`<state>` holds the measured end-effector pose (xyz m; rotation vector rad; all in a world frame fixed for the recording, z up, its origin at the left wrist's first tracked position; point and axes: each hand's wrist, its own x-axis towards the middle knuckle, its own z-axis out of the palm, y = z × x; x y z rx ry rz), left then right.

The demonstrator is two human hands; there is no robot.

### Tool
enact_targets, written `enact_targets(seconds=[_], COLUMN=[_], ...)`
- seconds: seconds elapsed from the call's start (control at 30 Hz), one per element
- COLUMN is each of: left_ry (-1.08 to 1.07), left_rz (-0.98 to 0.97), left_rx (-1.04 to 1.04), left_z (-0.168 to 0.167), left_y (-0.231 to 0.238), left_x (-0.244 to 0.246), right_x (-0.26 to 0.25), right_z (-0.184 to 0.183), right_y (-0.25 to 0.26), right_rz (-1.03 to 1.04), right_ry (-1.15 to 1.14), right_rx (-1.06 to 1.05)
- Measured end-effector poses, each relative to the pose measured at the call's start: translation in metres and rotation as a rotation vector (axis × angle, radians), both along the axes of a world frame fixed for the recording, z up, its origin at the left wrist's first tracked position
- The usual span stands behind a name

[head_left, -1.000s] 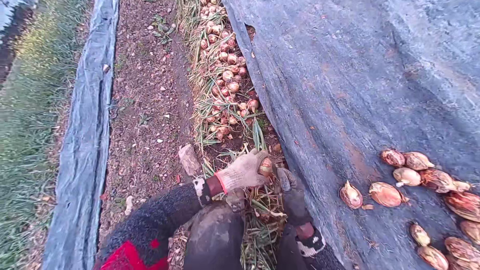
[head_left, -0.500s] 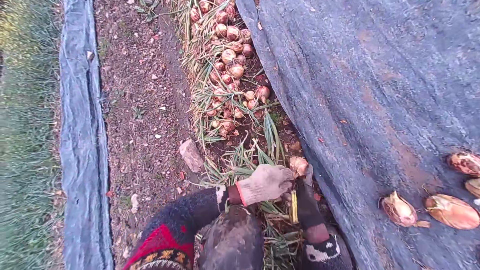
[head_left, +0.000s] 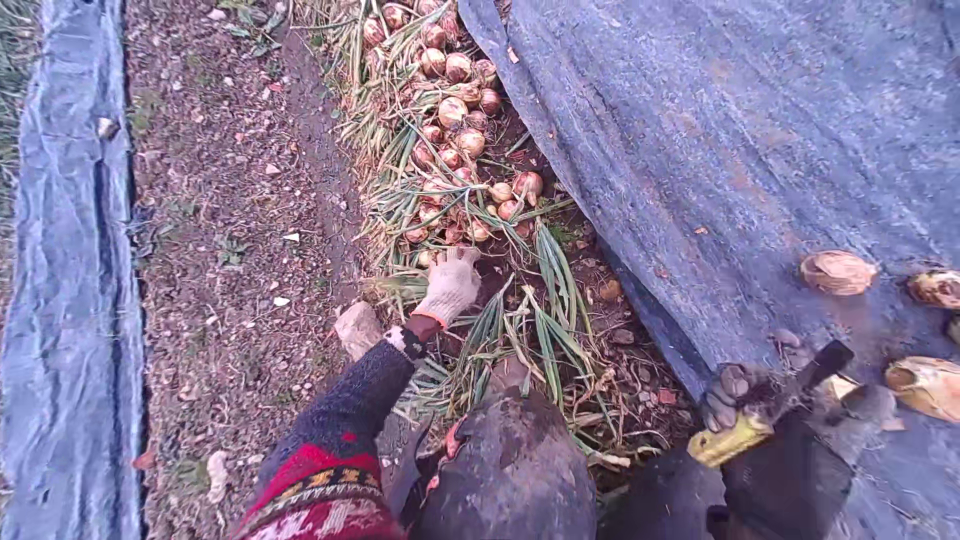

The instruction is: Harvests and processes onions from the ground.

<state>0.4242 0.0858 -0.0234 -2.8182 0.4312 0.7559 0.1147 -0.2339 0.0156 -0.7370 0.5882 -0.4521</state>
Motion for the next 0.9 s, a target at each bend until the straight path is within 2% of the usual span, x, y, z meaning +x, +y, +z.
enact_targets(seconds=[0.07,0.13,0.2,0.27,0.33,0.43,0.5,0.57,0.63,0.73,0.77,0.83,0.9], left_ry=[-0.075,-0.119,-0.152,-0.144,-0.066,0.162,0.349,0.571,0.76,0.892,0.872,0.716,0.437], left_rz=[0.078,0.059,0.019,0.059,0.172,0.321,0.294,0.197,0.105,0.121,0.138,0.096,-0.04], left_rx=[-0.023,-0.041,-0.064,-0.223,-0.511,-0.976,-1.117,-1.092,-0.962,-0.776,-0.755,-0.757,-0.736], left_z=[-0.04,-0.076,-0.095,-0.092,-0.077,-0.044,-0.02,-0.003,0.012,0.046,0.05,0.039,-0.004], left_y=[0.035,0.058,0.073,0.076,0.074,0.065,0.055,0.046,0.036,0.023,0.019,0.019,0.028], left_x=[0.017,0.031,0.035,0.036,0.028,0.008,-0.009,-0.027,-0.041,-0.054,-0.057,-0.071,-0.089], right_x=[0.026,0.044,0.053,0.062,0.071,0.087,0.101,0.11,0.119,0.118,0.115,0.108,0.106], right_z=[-0.003,-0.013,-0.027,-0.041,-0.053,-0.063,-0.068,-0.072,-0.069,-0.068,-0.07,-0.082,-0.095], right_y=[0.029,0.064,0.103,0.132,0.153,0.173,0.181,0.19,0.195,0.198,0.196,0.196,0.198], right_rz=[0.093,0.191,0.225,0.271,0.35,0.463,0.503,0.498,0.456,0.403,0.394,0.394,0.379], right_ry=[0.248,0.426,0.535,0.6,0.645,0.681,0.65,0.513,0.381,0.34,0.336,0.343,0.343], right_rx=[-0.097,-0.2,-0.31,-0.481,-0.63,-0.717,-0.751,-0.697,-0.614,-0.496,-0.468,-0.427,-0.368])
